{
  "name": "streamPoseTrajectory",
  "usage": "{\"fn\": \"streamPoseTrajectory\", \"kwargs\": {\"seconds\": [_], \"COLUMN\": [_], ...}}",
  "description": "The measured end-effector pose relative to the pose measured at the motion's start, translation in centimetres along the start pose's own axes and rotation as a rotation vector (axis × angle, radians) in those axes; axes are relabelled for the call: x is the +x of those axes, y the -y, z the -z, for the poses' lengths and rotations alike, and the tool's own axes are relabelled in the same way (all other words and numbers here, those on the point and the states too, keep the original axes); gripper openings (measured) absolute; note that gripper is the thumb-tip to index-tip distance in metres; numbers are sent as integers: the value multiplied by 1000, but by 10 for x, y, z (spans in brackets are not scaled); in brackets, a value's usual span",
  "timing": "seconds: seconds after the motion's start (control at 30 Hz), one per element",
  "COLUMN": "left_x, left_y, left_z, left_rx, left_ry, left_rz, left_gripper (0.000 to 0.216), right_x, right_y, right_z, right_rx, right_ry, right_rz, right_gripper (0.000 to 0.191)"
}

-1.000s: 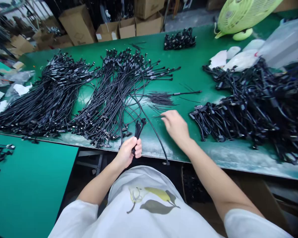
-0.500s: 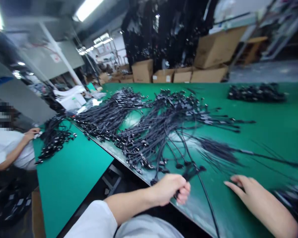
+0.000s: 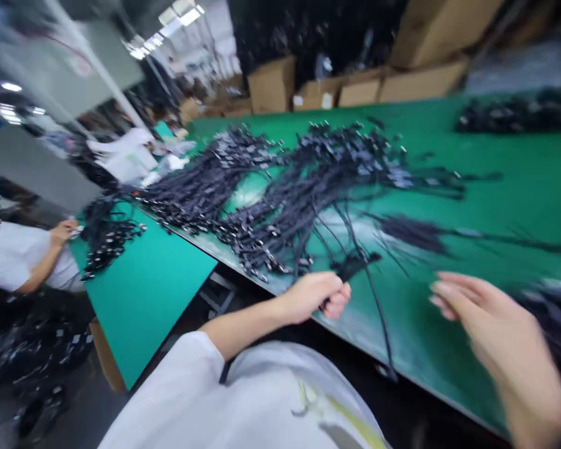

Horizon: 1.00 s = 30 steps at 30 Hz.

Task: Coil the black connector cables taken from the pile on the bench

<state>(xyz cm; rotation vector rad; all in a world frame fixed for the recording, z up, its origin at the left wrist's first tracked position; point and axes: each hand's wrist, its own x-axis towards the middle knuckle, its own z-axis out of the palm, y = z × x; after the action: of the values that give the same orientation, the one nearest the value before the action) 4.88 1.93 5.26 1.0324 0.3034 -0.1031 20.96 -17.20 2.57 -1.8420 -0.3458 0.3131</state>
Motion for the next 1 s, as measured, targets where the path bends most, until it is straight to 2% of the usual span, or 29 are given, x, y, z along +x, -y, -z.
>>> {"fn": "streamPoseTrajectory", "kwargs": {"seconds": [0.07, 0.13, 0.27, 0.4, 0.43, 0.5, 0.57, 0.63, 0.7, 0.77, 0.87, 1.0], "left_x": [-1, 0, -1, 0, 1, 4, 7, 9, 12, 15, 17, 15], "left_y": [-1, 1, 6, 11, 12, 14, 14, 14, 13, 12, 9, 4], "left_z": [-5, -7, -4, 2, 4, 9, 14, 18, 20, 22, 22, 18], "left_rx": [5, 25, 52, 137, 184, 315, 492, 665, 777, 806, 697, 348], "left_ry": [49, 82, 63, 64, 35, -58, -120, -121, -92, -49, 47, 119], "left_rz": [5, -3, -34, -75, -102, -161, -201, -213, -192, -114, 59, 211], "left_gripper": [51, 48, 56, 63, 62, 58, 56, 56, 57, 57, 49, 39], "right_x": [-22, -35, -45, -53, -54, -57, -58, -55, -50, -43, -37, -37], "right_y": [5, 14, 24, 26, 26, 28, 32, 37, 42, 47, 53, 59], "right_z": [-14, -34, -67, -79, -79, -78, -76, -72, -68, -64, -60, -57], "right_rx": [100, 124, 192, 118, 47, -201, -541, -823, -966, -1010, -1092, -1226], "right_ry": [109, 223, 261, 311, 304, 235, 132, 79, 103, 190, 325, 484], "right_rz": [-104, -78, -9, 104, 165, 386, 686, 986, 1254, 1457, 1573, 1598], "right_gripper": [31, 35, 32, 30, 28, 23, 24, 26, 25, 27, 28, 21]}}
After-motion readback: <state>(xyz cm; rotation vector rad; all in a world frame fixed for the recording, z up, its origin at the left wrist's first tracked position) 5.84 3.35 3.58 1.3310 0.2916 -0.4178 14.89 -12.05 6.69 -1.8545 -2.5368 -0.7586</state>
